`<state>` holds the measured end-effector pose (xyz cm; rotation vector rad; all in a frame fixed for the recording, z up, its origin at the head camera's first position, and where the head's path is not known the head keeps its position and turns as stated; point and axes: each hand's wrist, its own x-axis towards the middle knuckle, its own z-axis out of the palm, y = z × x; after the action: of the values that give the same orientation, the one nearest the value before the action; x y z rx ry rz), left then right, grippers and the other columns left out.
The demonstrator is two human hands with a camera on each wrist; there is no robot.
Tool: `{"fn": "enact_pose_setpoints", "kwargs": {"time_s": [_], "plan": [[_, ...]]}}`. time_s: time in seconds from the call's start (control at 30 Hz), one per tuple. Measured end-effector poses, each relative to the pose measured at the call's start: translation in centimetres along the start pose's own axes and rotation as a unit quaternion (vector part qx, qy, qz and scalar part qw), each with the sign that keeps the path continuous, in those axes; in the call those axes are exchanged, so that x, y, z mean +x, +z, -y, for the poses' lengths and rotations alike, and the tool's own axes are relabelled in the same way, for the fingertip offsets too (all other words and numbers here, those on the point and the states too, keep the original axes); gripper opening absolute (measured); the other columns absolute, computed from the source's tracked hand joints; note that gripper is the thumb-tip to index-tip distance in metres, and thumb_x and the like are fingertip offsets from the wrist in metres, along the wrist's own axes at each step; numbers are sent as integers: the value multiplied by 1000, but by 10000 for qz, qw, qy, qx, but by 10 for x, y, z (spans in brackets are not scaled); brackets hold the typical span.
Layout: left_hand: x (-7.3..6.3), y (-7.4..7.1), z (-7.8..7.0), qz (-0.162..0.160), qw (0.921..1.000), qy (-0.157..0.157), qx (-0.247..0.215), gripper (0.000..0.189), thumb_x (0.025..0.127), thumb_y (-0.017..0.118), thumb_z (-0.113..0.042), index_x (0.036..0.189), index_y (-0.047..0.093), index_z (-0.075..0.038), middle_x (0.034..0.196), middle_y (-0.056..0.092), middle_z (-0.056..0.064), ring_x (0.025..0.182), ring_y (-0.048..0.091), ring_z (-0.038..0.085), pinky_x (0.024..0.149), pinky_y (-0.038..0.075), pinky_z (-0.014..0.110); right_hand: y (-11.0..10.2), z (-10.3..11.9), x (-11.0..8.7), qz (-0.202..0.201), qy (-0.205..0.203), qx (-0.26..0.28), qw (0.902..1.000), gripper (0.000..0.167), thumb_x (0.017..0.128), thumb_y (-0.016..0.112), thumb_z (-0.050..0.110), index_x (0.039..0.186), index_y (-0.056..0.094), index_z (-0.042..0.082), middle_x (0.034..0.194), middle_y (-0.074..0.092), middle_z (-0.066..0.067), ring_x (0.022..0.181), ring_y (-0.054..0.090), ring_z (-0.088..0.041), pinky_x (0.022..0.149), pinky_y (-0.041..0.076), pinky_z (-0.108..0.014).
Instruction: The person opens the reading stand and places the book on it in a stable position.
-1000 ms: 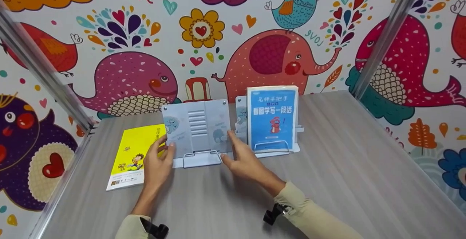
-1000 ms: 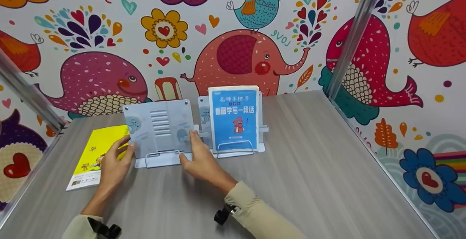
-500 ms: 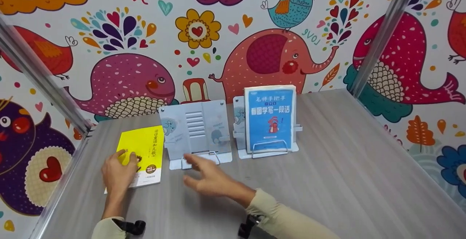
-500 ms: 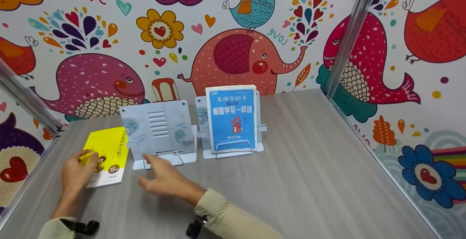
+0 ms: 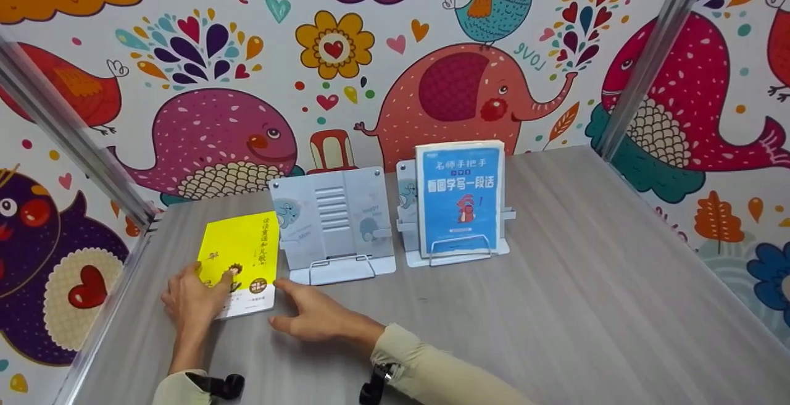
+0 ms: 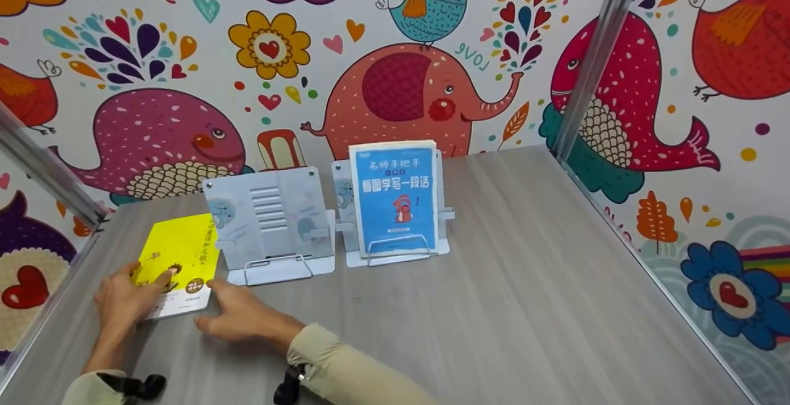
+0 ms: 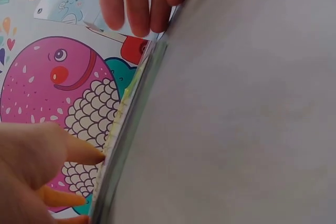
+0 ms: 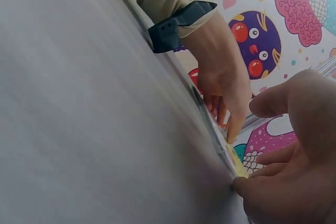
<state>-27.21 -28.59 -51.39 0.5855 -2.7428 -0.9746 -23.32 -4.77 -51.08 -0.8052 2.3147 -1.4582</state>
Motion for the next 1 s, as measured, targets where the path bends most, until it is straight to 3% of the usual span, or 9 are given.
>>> {"fn": "enact_pose_setpoints", "kwargs": {"time_s": [0.17,0.37,0.53,0.67,0.77,0.87,1.0], "plan": [[-1,-3,-1,298,9995,-120,18,87,99,73,-32,162,31,11,154,34,45,135,28,64,112,27,73,6,0,8,-147,-64,124,9998,74,100,69,27,166,41,8,174,41,-4,159,40,-11,132,31,-31],[1,-8,-4,744,9967,-283,-184,93,97,75,-32,163,25,12,146,35,43,132,23,63,108,24,72,6,0,14,-100,99,357,9993,71,99,71,27,164,45,15,165,53,5,133,56,-2,127,39,-28],[4,-13,1,887,9931,-399,-653,84,104,66,-33,163,26,11,143,39,40,139,19,60,112,17,72,7,-1,15,-63,126,310,9994,73,97,71,29,164,45,15,164,54,5,130,56,-2,127,39,-28],[6,-17,4,1003,9874,-554,-1092,87,109,55,-47,167,23,9,152,36,41,146,21,57,118,18,71,6,-2,14,-13,99,360,9993,72,96,71,30,162,47,17,161,57,5,130,57,-3,126,40,-27],[7,-19,3,878,9829,-743,-1439,90,110,46,-56,167,22,9,157,39,38,141,36,49,115,32,60,6,-2,14,28,-2,567,9984,72,96,72,29,162,46,16,158,59,4,130,58,-4,125,40,-26],[6,-18,1,645,9733,-957,-1985,89,111,43,-57,167,24,9,156,45,33,127,50,37,99,46,41,5,-4,14,46,-107,887,9960,76,95,71,26,164,43,14,161,57,3,138,56,-6,126,38,-27],[1,-19,0,387,9553,-1206,-2672,83,112,42,-54,167,28,7,141,50,23,112,54,26,78,48,24,6,-6,13,87,-162,1269,9917,84,95,70,23,170,33,13,172,44,2,155,44,-9,131,32,-28]]}}
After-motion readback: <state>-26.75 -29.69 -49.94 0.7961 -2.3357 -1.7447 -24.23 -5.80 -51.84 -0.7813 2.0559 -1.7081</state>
